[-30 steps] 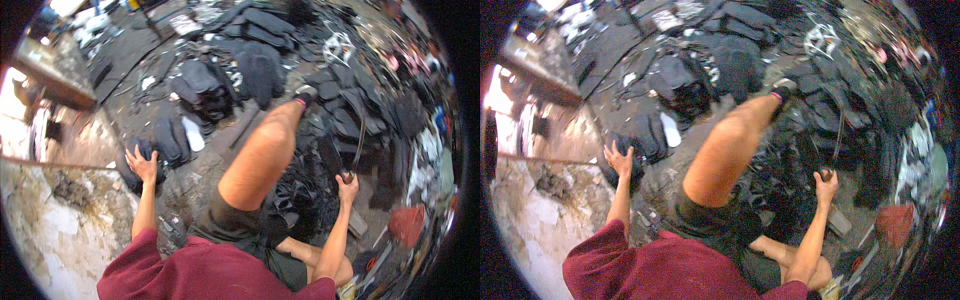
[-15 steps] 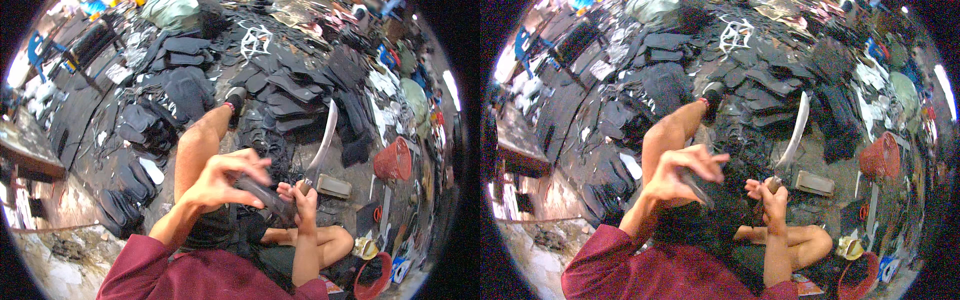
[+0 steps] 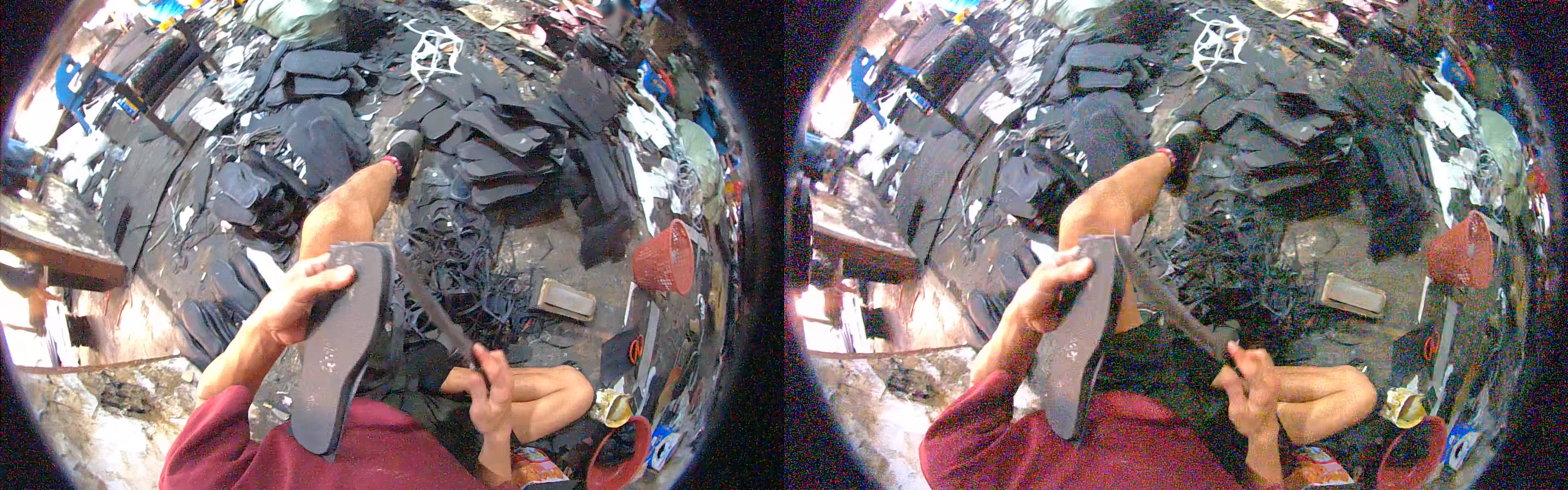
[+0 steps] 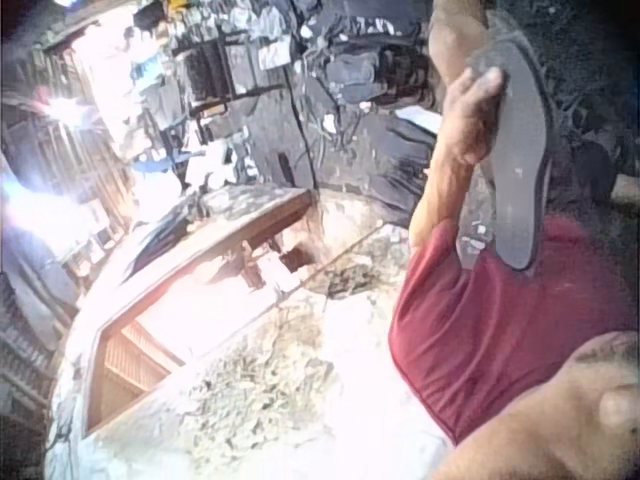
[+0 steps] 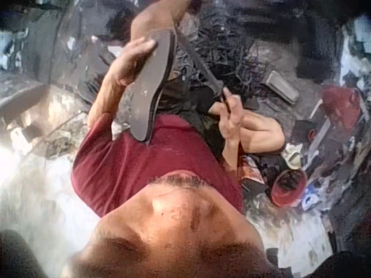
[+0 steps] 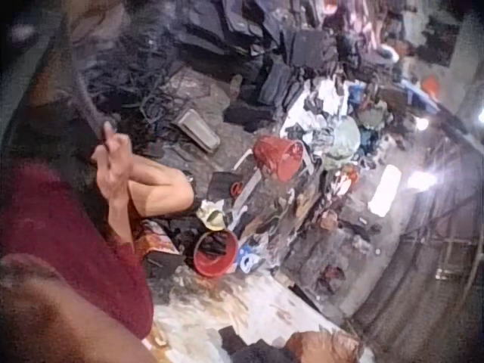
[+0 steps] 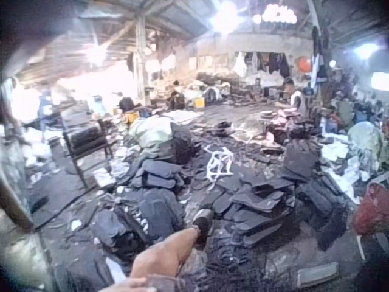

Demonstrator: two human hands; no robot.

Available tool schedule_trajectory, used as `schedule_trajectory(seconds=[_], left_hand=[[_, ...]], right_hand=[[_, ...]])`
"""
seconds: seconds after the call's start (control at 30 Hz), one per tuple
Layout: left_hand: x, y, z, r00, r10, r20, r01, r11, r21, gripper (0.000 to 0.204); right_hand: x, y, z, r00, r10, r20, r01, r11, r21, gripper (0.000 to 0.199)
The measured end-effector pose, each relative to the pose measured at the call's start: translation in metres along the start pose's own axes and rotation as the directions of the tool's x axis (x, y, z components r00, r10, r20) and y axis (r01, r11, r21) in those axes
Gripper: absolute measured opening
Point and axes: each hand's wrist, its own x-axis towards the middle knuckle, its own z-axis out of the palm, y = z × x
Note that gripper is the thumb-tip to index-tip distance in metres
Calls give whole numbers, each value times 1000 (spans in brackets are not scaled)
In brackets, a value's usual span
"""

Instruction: The person sits on the floor and uses a curved knife to trim the edges of black rubber shoe soles. They repeatedly pick up soles, cut along the perimeter, and place the trimmed pieces aside.

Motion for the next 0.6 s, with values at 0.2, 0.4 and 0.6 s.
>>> schedule_trajectory(seconds=[0.2, 0.4, 0.6], left_hand=[[7, -9, -9, 1000, -21, -4, 21, 996, -88, 34], [10, -12, -7, 998, 33, -47, -36, 996, -78, 36], [13, -3, -7, 999, -33, -2, 33, 999, 42, 35]], right_hand=[[-67, -3, 28, 986, 165, 20, -167, 979, 113, 43], [-28, -5, 65, 989, 124, -74, -124, 992, 4, 46], [66, -8, 60, 998, 37, -42, -33, 995, 96, 43]])
